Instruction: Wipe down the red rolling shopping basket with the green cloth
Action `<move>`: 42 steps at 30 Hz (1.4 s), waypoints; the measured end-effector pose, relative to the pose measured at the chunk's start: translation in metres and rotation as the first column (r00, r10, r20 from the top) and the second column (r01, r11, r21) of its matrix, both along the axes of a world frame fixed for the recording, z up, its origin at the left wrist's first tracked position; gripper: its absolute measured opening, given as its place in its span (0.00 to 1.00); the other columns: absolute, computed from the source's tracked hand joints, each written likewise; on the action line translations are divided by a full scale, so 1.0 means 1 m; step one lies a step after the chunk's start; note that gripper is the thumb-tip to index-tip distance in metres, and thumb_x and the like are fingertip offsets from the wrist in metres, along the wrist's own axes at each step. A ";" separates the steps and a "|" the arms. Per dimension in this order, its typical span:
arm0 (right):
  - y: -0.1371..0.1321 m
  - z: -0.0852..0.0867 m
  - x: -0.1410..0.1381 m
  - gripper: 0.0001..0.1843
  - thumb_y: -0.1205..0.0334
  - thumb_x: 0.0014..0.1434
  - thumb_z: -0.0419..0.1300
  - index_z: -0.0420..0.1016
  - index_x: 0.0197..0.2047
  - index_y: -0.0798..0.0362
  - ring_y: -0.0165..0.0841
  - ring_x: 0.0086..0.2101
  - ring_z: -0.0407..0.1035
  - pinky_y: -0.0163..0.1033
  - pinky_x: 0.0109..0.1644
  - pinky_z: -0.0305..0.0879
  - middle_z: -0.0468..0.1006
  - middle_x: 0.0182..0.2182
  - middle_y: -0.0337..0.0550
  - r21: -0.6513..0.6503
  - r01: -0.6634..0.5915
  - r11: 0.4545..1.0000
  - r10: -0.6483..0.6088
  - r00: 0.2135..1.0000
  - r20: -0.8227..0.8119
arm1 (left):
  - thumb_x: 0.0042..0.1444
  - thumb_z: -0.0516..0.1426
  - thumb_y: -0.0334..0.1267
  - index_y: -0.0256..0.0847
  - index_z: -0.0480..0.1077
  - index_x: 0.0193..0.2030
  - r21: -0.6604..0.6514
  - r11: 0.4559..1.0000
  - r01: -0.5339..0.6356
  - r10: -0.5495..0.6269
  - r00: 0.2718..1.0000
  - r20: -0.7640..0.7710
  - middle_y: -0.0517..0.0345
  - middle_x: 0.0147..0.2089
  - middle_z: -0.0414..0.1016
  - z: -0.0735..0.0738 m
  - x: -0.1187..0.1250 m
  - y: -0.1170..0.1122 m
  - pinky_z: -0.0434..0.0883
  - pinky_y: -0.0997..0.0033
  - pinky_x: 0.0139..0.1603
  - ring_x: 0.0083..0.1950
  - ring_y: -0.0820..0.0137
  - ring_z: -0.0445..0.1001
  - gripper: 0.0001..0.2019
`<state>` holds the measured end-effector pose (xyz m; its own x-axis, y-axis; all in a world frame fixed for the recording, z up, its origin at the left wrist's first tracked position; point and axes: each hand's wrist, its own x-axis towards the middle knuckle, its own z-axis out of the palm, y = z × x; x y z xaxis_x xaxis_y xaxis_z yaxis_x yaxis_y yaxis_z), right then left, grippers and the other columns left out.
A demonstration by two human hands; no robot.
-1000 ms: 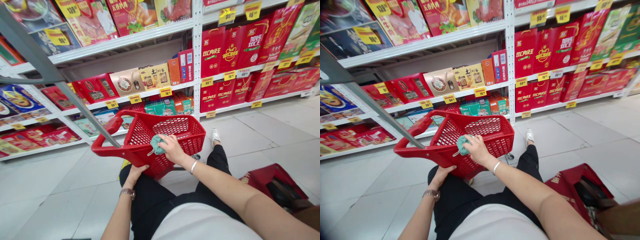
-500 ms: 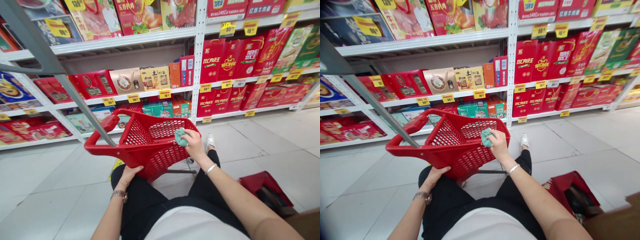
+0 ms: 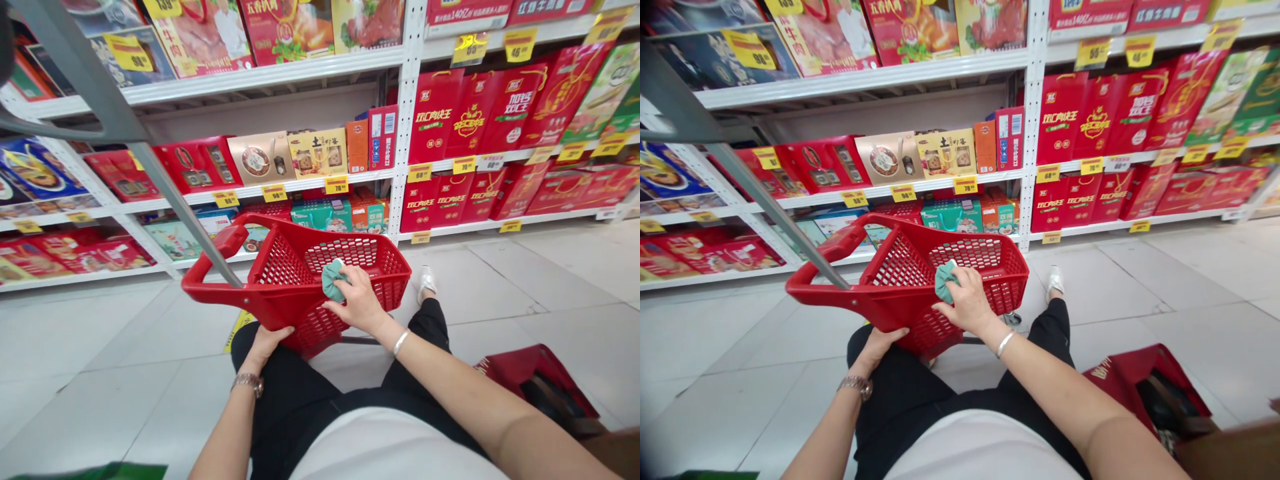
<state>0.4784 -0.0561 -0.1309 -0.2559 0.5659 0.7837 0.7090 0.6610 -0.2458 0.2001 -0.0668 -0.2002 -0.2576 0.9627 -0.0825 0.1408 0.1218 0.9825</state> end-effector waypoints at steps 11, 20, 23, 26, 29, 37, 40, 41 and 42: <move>0.010 0.003 -0.006 0.34 0.73 0.57 0.64 0.70 0.67 0.53 0.50 0.66 0.60 0.57 0.68 0.62 0.60 0.72 0.58 -0.165 0.074 0.984 -0.074 0.997 0.002 | 0.42 0.70 0.28 0.36 0.80 0.46 -0.011 1.000 0.015 -0.015 1.000 -0.013 0.47 0.48 0.87 -0.001 0.000 0.000 0.76 0.55 0.63 0.54 0.56 0.83 0.21; 0.003 -0.014 -0.007 0.30 0.77 0.67 0.50 0.72 0.67 0.48 0.46 0.63 0.65 0.56 0.64 0.67 0.73 0.65 0.51 0.020 0.088 0.996 -0.091 0.975 0.201 | 0.38 0.72 0.30 0.35 0.80 0.45 0.014 1.000 0.018 -0.018 1.000 0.017 0.46 0.46 0.87 -0.009 -0.002 0.004 0.75 0.52 0.63 0.53 0.53 0.83 0.23; -0.002 -0.002 -0.029 0.27 0.74 0.70 0.50 0.70 0.68 0.49 0.44 0.65 0.63 0.54 0.66 0.66 0.70 0.68 0.49 0.121 0.015 0.993 -0.038 0.981 0.191 | 0.36 0.72 0.31 0.35 0.79 0.48 0.044 0.999 0.020 -0.021 1.000 0.023 0.46 0.50 0.86 -0.011 -0.002 0.004 0.74 0.54 0.64 0.56 0.54 0.82 0.27; -0.004 0.011 -0.058 0.27 0.72 0.71 0.51 0.68 0.70 0.49 0.43 0.66 0.62 0.53 0.68 0.66 0.65 0.71 0.46 0.144 -0.053 0.988 0.021 0.976 0.217 | 0.35 0.73 0.34 0.34 0.78 0.51 0.059 0.998 0.024 -0.025 1.000 0.016 0.44 0.53 0.85 -0.013 -0.003 0.003 0.74 0.53 0.64 0.56 0.53 0.81 0.30; -0.002 0.011 -0.073 0.26 0.70 0.71 0.53 0.68 0.70 0.46 0.44 0.63 0.65 0.54 0.65 0.69 0.68 0.70 0.44 0.121 -0.055 0.991 0.022 0.965 0.261 | 0.35 0.74 0.36 0.33 0.79 0.49 0.057 0.998 0.029 -0.029 1.000 0.001 0.42 0.52 0.85 -0.014 -0.004 0.002 0.74 0.51 0.63 0.54 0.51 0.82 0.30; 0.000 -0.029 -0.022 0.22 0.69 0.71 0.56 0.74 0.64 0.45 0.47 0.62 0.64 0.56 0.62 0.68 0.77 0.63 0.45 0.174 0.094 0.980 -0.139 0.953 0.267 | 0.34 0.73 0.36 0.35 0.80 0.44 0.032 0.999 0.019 -0.019 1.000 0.002 0.43 0.48 0.86 -0.011 -0.004 0.003 0.75 0.50 0.62 0.52 0.51 0.83 0.26; 0.006 -0.041 0.008 0.23 0.70 0.71 0.53 0.74 0.64 0.44 0.45 0.61 0.65 0.54 0.62 0.67 0.77 0.62 0.43 0.163 0.168 0.972 -0.207 0.941 0.267 | 0.35 0.73 0.35 0.36 0.80 0.44 0.019 0.999 0.025 -0.026 1.000 0.013 0.45 0.48 0.86 -0.009 -0.004 0.002 0.76 0.51 0.62 0.53 0.52 0.83 0.25; 0.009 -0.044 0.019 0.24 0.71 0.71 0.53 0.74 0.65 0.43 0.44 0.61 0.65 0.53 0.62 0.67 0.78 0.62 0.43 0.161 0.189 0.969 -0.227 0.936 0.268 | 0.35 0.73 0.35 0.37 0.80 0.44 0.017 0.999 0.029 -0.030 0.999 0.017 0.46 0.48 0.86 -0.008 -0.003 0.002 0.76 0.52 0.62 0.53 0.52 0.83 0.25; 0.011 -0.046 0.029 0.25 0.71 0.71 0.52 0.74 0.65 0.43 0.43 0.61 0.65 0.53 0.62 0.67 0.78 0.62 0.42 0.156 0.205 0.966 -0.242 0.931 0.272 | 0.35 0.73 0.35 0.37 0.80 0.45 0.016 0.999 0.034 -0.034 0.999 0.019 0.46 0.48 0.86 -0.007 -0.003 0.002 0.76 0.52 0.62 0.53 0.52 0.83 0.25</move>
